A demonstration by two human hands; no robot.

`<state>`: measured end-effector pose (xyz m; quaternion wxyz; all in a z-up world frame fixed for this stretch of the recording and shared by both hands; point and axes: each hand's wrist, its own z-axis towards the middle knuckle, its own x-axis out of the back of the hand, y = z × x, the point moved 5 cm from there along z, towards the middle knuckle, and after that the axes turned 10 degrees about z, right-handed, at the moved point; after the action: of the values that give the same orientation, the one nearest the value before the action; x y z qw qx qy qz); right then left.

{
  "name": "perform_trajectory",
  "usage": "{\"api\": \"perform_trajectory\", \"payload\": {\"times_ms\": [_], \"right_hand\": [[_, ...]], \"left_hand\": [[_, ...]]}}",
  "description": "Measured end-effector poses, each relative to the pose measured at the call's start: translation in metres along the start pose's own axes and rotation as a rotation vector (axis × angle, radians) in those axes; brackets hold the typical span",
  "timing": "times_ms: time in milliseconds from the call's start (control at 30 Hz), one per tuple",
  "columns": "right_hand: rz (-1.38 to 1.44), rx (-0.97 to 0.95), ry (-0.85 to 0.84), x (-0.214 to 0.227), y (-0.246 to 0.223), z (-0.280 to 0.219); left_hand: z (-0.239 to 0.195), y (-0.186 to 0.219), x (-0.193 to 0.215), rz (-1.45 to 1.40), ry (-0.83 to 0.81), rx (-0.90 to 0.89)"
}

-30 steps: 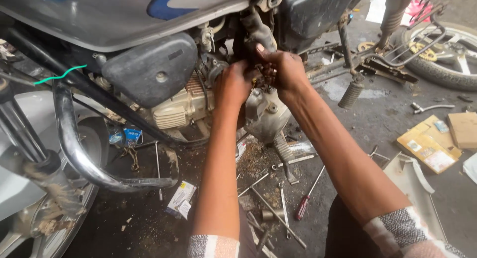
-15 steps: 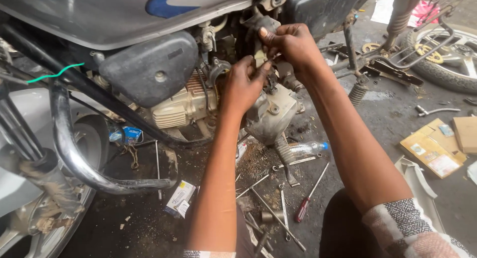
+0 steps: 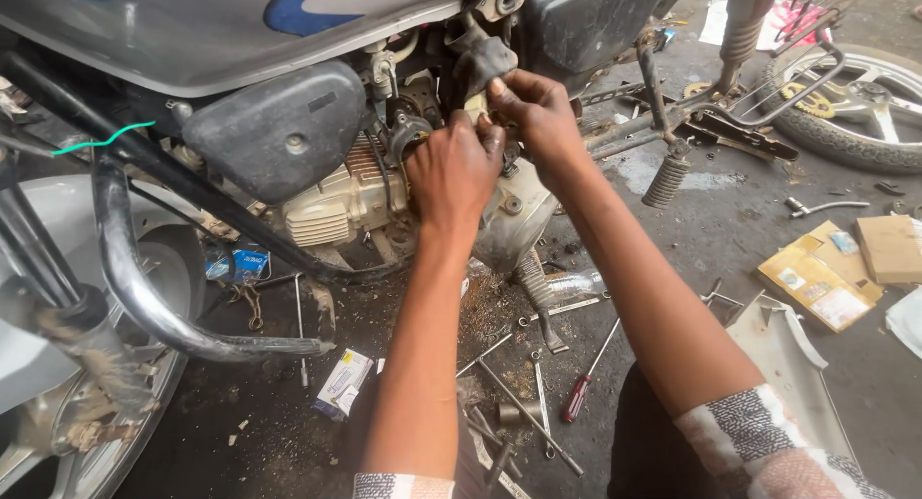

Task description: The person is repairing a motorcycle engine, using a metal tool to press a cylindrical part into the engine casing. They then use a screwdriver to tighten bolts and remove a plastic cover. Finally, they handle a small red bottle and place it into a white plastic bag.

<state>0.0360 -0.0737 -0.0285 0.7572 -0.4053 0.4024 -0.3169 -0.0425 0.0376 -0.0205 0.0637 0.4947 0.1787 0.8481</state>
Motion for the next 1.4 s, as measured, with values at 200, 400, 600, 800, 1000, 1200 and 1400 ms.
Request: {"api": "perform_trajectory", "payload": {"times_ms": [200, 400, 600, 800, 1000, 1200, 1400], "right_hand": [[0.034, 0.011, 0.126, -0.002, 0.011, 0.022], [0.069, 0.038, 0.333, 0.018, -0.002, 0.03], [-0.021, 0.102, 0.358, 0.015, -0.007, 0.018], [-0.041, -0.015, 0.309, 0.016, 0.001, 0.008], [-0.074, -0.089, 0.278, 0.037, -0.002, 0.003], [-0.143, -0.173, 0.227, 0.036, -0.008, -0.006], [-0.175, -0.186, 0.244, 0.055, -0.022, -0.005]], "left_hand": [[-0.002, -0.027, 0.002, 0.0, 0.181, -0.076], [-0.016, -0.041, 0.001, 0.031, 0.085, -0.12], [-0.01, -0.059, 0.0, -0.24, 0.189, -0.178], [0.014, -0.042, -0.013, -0.254, 0.209, -0.226], [0.043, -0.069, -0.02, -0.126, 0.517, -0.432], [0.015, -0.052, 0.003, 0.298, 0.635, -0.331], [-0.023, -0.016, 0.052, 0.085, 0.619, -0.055]]}}
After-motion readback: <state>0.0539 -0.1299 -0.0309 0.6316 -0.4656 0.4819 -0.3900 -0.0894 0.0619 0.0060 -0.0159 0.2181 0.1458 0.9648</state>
